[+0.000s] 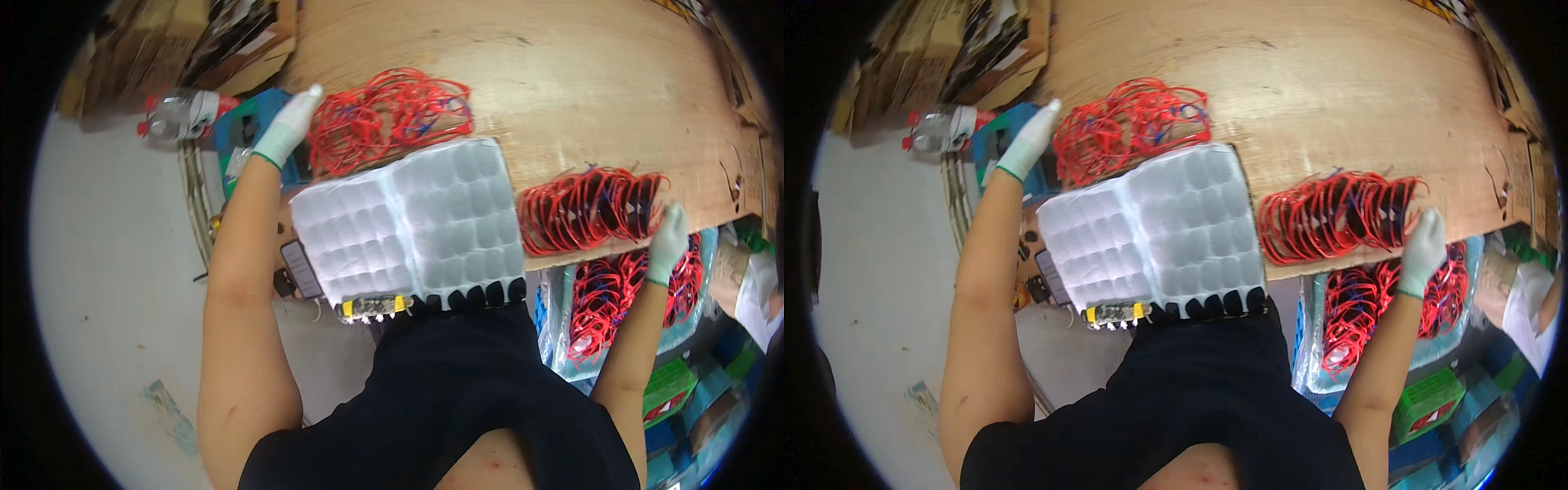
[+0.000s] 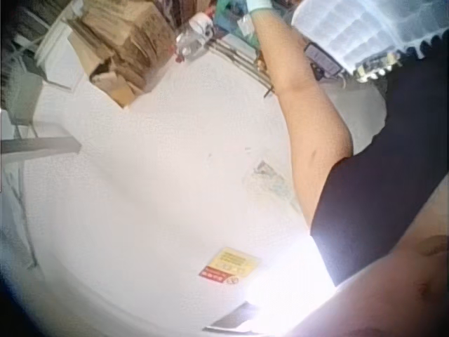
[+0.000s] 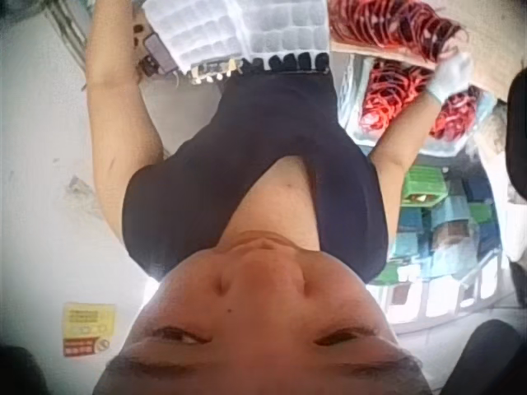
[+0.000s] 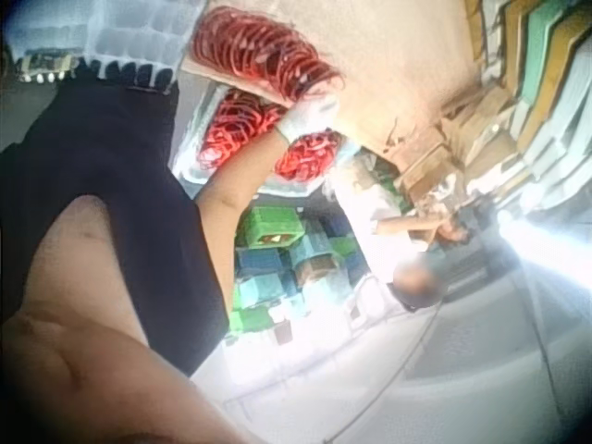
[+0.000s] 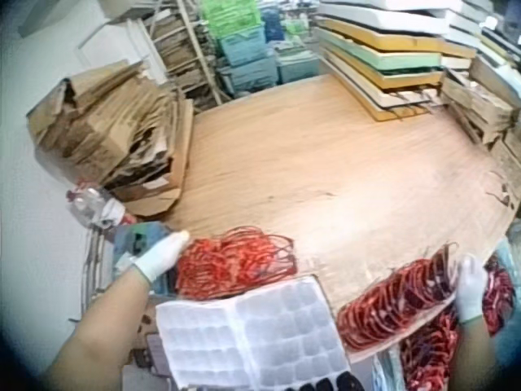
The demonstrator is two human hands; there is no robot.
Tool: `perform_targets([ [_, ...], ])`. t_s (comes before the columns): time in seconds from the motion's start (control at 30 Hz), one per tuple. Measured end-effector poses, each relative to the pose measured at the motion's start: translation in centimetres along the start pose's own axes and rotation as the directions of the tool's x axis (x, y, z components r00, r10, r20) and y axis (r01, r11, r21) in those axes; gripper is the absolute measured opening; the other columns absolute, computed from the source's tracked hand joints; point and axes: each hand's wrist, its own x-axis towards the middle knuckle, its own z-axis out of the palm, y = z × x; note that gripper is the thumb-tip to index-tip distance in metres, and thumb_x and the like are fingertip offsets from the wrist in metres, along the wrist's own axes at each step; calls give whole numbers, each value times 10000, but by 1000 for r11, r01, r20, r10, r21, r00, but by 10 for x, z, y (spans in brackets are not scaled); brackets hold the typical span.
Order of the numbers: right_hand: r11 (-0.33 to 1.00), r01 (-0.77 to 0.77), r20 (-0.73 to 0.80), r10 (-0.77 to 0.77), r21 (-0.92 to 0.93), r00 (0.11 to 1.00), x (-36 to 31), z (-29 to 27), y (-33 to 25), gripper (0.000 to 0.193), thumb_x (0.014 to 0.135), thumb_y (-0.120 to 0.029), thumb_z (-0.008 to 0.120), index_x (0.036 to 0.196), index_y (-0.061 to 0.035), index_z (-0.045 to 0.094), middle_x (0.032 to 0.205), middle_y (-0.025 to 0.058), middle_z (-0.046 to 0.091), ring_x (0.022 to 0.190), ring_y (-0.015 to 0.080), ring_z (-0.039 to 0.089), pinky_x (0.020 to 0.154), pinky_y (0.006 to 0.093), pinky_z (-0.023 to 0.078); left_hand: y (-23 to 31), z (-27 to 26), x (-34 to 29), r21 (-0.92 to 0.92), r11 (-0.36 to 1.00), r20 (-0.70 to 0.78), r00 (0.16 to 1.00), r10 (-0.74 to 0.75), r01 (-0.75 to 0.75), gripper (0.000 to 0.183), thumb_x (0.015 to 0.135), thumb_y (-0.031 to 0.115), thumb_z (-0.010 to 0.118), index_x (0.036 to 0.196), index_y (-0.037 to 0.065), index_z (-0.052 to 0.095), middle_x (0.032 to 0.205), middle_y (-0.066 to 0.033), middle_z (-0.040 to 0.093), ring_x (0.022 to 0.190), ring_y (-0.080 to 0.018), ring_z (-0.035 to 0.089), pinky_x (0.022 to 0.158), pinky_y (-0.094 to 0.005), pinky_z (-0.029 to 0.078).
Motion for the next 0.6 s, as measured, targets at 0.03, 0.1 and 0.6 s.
perform_targets([
  [0.03, 955, -214, -40, 227, 206, 973, -1, -9, -10, 328, 1057, -208, 473, 1196, 35, 642, 1098, 185, 714, 1019, 261, 687, 876, 357, 543, -7, 1, -15, -37, 999, 108, 994, -35, 39, 725, 1038, 571, 398, 1340, -67, 563, 1356, -215, 606, 1296, -303, 533, 1108, -358, 362],
  [0.1, 873, -249, -83, 310, 419, 947, -8, -21, -28, 354, 1057, -210, 466, 1238, 43, 637, 1151, 174, 715, 1043, 203, 689, 913, 327, 534, -13, 10, -40, -341, 896, 169, 956, -238, 283, 727, 1015, 606, 427, 1329, -36, 558, 1347, -167, 582, 1275, -233, 524, 1074, -322, 403],
  [0.6, 751, -25, -22, 53, 660, 998, -65, -65, -167, 302, 1055, -90, 441, 1189, 117, 616, 1093, 181, 711, 1013, 234, 690, 956, 342, 533, 8, -6, -39, 314, 931, -183, 951, 251, -186, 461, 876, 503, 700, 839, 46, 664, 724, -114, 680, 622, -229, 611, 641, -383, 490],
])
